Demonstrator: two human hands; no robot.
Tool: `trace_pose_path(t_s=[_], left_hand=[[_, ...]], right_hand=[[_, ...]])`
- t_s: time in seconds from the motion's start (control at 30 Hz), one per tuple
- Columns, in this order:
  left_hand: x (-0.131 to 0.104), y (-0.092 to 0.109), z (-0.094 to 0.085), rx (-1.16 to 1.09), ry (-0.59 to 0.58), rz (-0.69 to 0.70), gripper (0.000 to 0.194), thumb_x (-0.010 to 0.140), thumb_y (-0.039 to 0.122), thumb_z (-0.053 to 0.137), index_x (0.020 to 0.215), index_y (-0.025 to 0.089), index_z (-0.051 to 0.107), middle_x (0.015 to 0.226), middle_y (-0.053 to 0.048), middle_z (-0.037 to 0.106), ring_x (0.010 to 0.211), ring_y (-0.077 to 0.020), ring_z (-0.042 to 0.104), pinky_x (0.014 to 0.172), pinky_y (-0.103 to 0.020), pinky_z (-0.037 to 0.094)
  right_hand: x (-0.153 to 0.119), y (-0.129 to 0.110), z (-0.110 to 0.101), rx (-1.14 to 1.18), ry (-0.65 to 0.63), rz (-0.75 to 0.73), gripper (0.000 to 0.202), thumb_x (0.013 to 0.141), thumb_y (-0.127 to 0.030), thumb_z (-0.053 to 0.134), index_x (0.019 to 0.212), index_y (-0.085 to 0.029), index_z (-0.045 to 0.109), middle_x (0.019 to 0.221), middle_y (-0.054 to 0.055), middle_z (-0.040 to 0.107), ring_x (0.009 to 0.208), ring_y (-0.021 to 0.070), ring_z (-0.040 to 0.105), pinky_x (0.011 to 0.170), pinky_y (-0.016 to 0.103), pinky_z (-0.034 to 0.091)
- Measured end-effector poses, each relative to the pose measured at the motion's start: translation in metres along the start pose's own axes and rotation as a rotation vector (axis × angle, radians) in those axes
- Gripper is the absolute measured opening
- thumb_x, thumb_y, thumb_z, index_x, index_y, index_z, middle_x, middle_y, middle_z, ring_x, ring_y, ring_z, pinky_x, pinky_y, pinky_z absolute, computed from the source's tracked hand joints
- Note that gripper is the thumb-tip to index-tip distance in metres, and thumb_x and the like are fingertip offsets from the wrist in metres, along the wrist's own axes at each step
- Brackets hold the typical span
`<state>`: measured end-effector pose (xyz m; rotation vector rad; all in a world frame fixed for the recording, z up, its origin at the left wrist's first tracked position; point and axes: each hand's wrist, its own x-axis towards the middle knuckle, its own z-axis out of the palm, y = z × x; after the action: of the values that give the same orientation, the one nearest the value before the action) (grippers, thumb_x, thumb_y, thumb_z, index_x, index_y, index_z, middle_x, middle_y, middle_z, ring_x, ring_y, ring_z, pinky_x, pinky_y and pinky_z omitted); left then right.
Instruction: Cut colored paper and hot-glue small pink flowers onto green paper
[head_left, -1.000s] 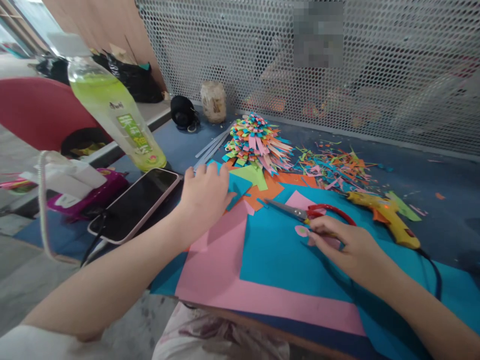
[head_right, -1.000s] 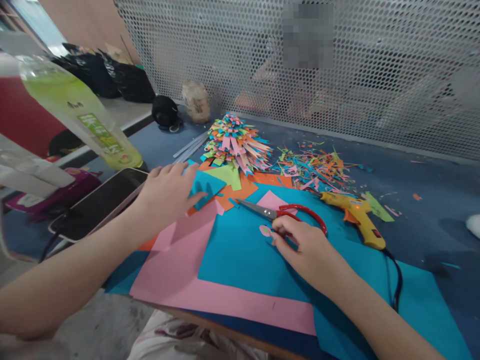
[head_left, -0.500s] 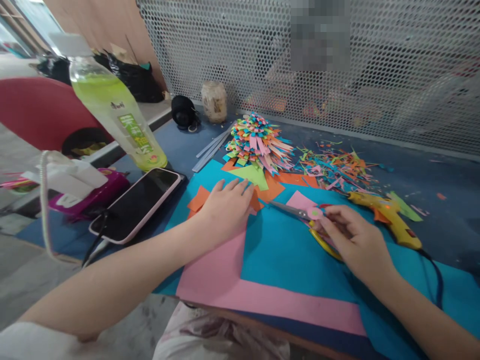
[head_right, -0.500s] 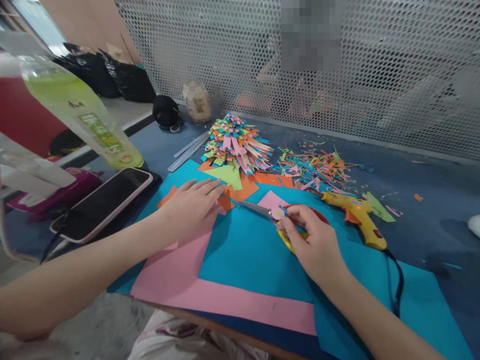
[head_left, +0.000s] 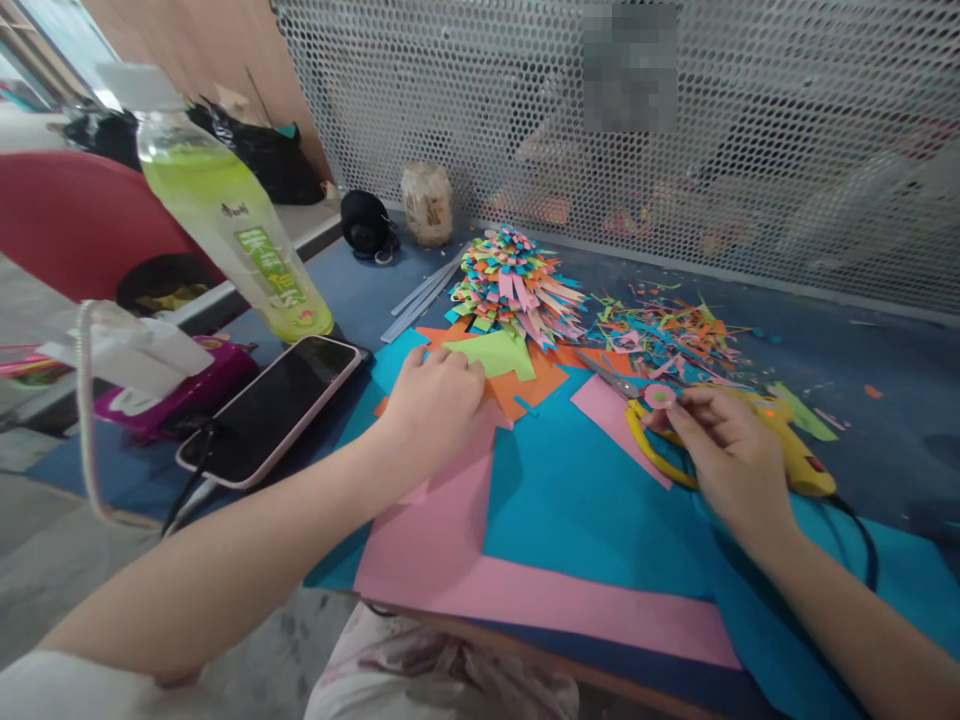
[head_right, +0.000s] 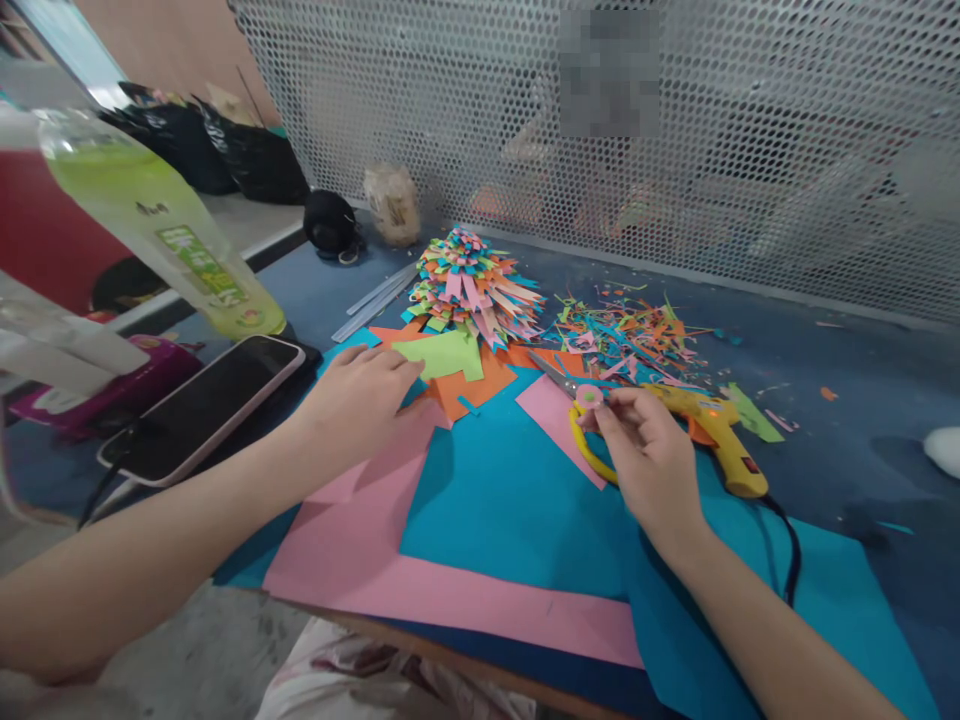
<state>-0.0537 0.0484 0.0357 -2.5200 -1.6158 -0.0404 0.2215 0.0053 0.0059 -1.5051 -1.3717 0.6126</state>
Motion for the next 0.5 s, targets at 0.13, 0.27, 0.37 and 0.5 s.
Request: trace_pose_path(t_s=[0.13, 0.27, 0.37, 0.5], left_hand=[[0.014, -0.004, 0.014, -0.075, 0.102, 0.004, 0.053, 0.094, 0.039, 0.046, 0.138, 0.009, 0.048, 0.138, -0.017, 0.057, 0.129, -0.0312, 0.051, 0.104, -0.043, 0.041], [0.028, -0.008, 0.021, -0.086, -0.008, -0.006, 0.055, 0.097, 0.038, 0.042, 0.143, 0.009, 0.040, 0.129, -0.017, 0.063, 0.126, -0.0282, 0.055, 0.102, -0.040, 0.042], [0.032, -0.011, 0.018, -0.024, -0.057, 0.009, 0.048, 0.098, 0.030, 0.040, 0.142, 0.010, 0.041, 0.110, -0.016, 0.072, 0.107, -0.0269, 0.067, 0.094, -0.038, 0.046], [0.033, -0.017, 0.015, 0.013, -0.056, 0.019, 0.038, 0.097, 0.017, 0.035, 0.130, 0.013, 0.053, 0.095, -0.013, 0.074, 0.093, -0.0255, 0.071, 0.079, -0.033, 0.050]], right_hand=[[-0.002, 0.001, 0.000, -0.064, -0.047, -0.013, 0.030, 0.080, -0.055, 0.064, 0.082, -0.026, 0.058, 0.072, 0.001, 0.070, 0.073, 0.0225, 0.071, 0.073, 0.040, 0.059], [-0.005, 0.000, 0.000, -0.148, -0.099, -0.014, 0.033, 0.081, -0.058, 0.062, 0.082, -0.025, 0.058, 0.078, 0.004, 0.073, 0.074, 0.0232, 0.072, 0.067, 0.037, 0.059], [-0.006, 0.000, 0.000, -0.161, -0.111, -0.023, 0.035, 0.081, -0.060, 0.061, 0.082, -0.025, 0.058, 0.079, 0.005, 0.074, 0.075, 0.0239, 0.072, 0.063, 0.035, 0.059], [-0.005, 0.002, 0.000, -0.173, -0.119, -0.037, 0.034, 0.082, -0.059, 0.059, 0.083, -0.025, 0.058, 0.080, 0.006, 0.074, 0.076, 0.0246, 0.073, 0.060, 0.034, 0.059]])
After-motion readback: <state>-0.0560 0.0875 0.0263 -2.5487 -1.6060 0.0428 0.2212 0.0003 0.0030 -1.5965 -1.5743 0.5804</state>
